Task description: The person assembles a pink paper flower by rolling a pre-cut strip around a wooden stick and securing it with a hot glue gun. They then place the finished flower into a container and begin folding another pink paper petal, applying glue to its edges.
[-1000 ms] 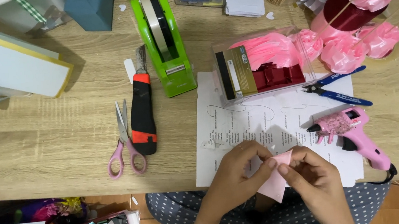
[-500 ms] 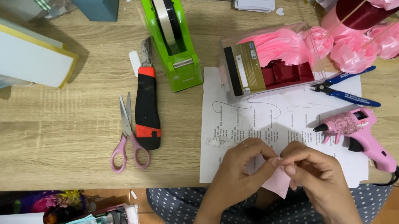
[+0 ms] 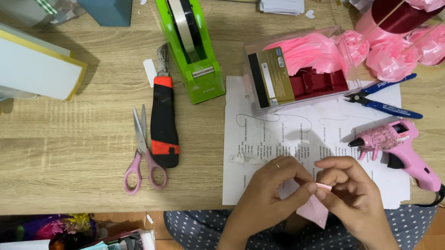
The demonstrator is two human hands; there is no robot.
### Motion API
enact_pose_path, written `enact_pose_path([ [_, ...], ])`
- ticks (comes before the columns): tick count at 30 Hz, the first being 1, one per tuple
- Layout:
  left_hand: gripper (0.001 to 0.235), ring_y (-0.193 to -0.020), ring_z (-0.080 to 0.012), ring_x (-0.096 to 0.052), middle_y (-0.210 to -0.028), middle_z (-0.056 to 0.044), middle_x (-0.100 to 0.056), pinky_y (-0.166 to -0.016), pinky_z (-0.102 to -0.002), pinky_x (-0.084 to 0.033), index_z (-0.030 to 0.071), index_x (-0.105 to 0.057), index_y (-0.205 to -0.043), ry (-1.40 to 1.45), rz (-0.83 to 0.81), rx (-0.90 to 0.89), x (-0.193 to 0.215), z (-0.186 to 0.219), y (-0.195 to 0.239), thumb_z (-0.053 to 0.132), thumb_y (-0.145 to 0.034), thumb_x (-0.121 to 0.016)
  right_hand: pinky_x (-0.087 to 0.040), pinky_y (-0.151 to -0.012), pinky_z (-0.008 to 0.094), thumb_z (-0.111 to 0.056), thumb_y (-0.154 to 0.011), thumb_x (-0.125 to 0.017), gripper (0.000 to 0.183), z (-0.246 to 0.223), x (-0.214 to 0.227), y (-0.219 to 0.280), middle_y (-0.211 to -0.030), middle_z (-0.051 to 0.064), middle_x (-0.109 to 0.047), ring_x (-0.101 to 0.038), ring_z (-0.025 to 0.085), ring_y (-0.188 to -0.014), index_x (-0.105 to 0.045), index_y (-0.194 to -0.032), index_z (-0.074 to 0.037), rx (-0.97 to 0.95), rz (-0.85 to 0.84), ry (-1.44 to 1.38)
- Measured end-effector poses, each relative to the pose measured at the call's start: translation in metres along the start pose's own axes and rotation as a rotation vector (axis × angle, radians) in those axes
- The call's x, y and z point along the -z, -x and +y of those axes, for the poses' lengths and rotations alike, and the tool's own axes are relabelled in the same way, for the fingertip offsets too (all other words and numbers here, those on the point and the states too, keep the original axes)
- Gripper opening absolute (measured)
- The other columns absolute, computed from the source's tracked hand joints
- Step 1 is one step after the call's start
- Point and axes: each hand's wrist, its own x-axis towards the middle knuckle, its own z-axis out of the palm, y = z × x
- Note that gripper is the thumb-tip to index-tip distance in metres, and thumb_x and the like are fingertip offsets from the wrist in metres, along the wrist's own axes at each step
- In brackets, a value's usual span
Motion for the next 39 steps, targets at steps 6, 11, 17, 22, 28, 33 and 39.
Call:
enact_pose_path([
  [6, 0.012, -0.078, -0.0093, -0.048, -0.082, 0.004, -0.053, -0.076, -0.026, -0.041, 0.011, -0.068, -0.099, 0.367, 0.087, 0.085, 0.000, -0.019, 0.005, 0.022, -0.104, -0.064, -0.034, -0.054, 0.028, -0.041, -0.100, -0.063, 0.050, 0.001, 0.005, -0.005, -0.070, 0.011, -0.053, -0.043, 0.016, -0.060, -0.055, -0.128, -0.001, 0.105, -0.123, -0.437],
  [11, 0.010, -0.074, -0.0138, -0.062, -0.080, -0.005, -0.063, -0.073, -0.027, -0.054, 0.006, -0.063, -0.101, 0.660, 0.293, 0.201, -0.005, -0.048, 0.009, 0.016, -0.101, -0.064, -0.045, -0.057, 0.030, -0.010, -0.103, -0.048, 0.026, 0.014, 0.001, -0.005, -0.072, 0.012, -0.063, -0.055, 0.020, -0.057, -0.068, -0.111, 0.005, -0.051, -0.036, -0.161],
  [17, 0.012, -0.085, -0.0120, -0.062, -0.090, -0.001, -0.065, -0.076, -0.026, -0.048, 0.011, -0.059, -0.104, 0.598, 0.241, 0.172, -0.004, -0.032, 0.006, 0.018, -0.100, -0.068, -0.049, -0.069, 0.031, -0.010, -0.091, -0.069, 0.030, -0.008, -0.027, -0.008, -0.101, 0.012, -0.067, -0.056, 0.019, -0.072, -0.068, -0.116, 0.005, 0.102, 0.004, -0.291],
  [22, 0.029, -0.104, -0.0146, -0.058, -0.108, -0.001, -0.062, -0.093, -0.028, -0.045, 0.011, -0.056, -0.117, 0.311, 0.134, 0.081, 0.000, -0.014, 0.006, 0.021, -0.092, -0.066, -0.039, -0.051, 0.026, -0.007, -0.091, -0.069, 0.011, 0.009, -0.023, -0.010, -0.084, 0.011, -0.061, -0.049, 0.015, -0.060, -0.064, -0.096, 0.001, 0.065, 0.188, -0.342],
  [28, 0.009, -0.083, -0.0109, -0.057, -0.087, 0.001, -0.064, -0.079, -0.026, -0.046, 0.010, -0.065, -0.094, 0.301, 0.210, 0.119, -0.005, -0.010, 0.003, 0.018, -0.099, -0.068, -0.043, -0.051, 0.026, -0.006, -0.086, -0.072, 0.010, -0.007, -0.025, -0.002, -0.078, 0.007, -0.060, -0.053, 0.015, -0.060, -0.064, -0.090, -0.002, -0.002, 0.219, -0.087],
  [33, 0.012, -0.081, -0.0104, -0.056, -0.083, 0.002, -0.061, -0.078, -0.025, -0.045, 0.011, -0.063, -0.088, 0.275, 0.267, 0.113, -0.007, -0.009, 0.002, 0.014, -0.099, -0.067, -0.052, -0.060, 0.022, -0.003, -0.091, -0.072, 0.013, -0.009, -0.044, -0.005, -0.085, 0.005, -0.063, -0.056, 0.012, -0.068, -0.064, -0.100, -0.003, 0.131, 0.403, -0.093],
  [39, 0.006, -0.084, -0.0105, -0.061, -0.087, 0.000, -0.067, -0.077, -0.025, -0.048, 0.008, -0.069, -0.095, 0.228, 0.290, 0.137, -0.009, -0.009, -0.001, 0.013, -0.098, -0.069, -0.048, -0.071, 0.025, 0.005, -0.095, -0.067, 0.005, -0.016, -0.054, -0.007, -0.093, 0.014, -0.060, -0.059, 0.020, -0.087, -0.068, -0.095, 0.000, 0.424, 0.451, 0.262],
])
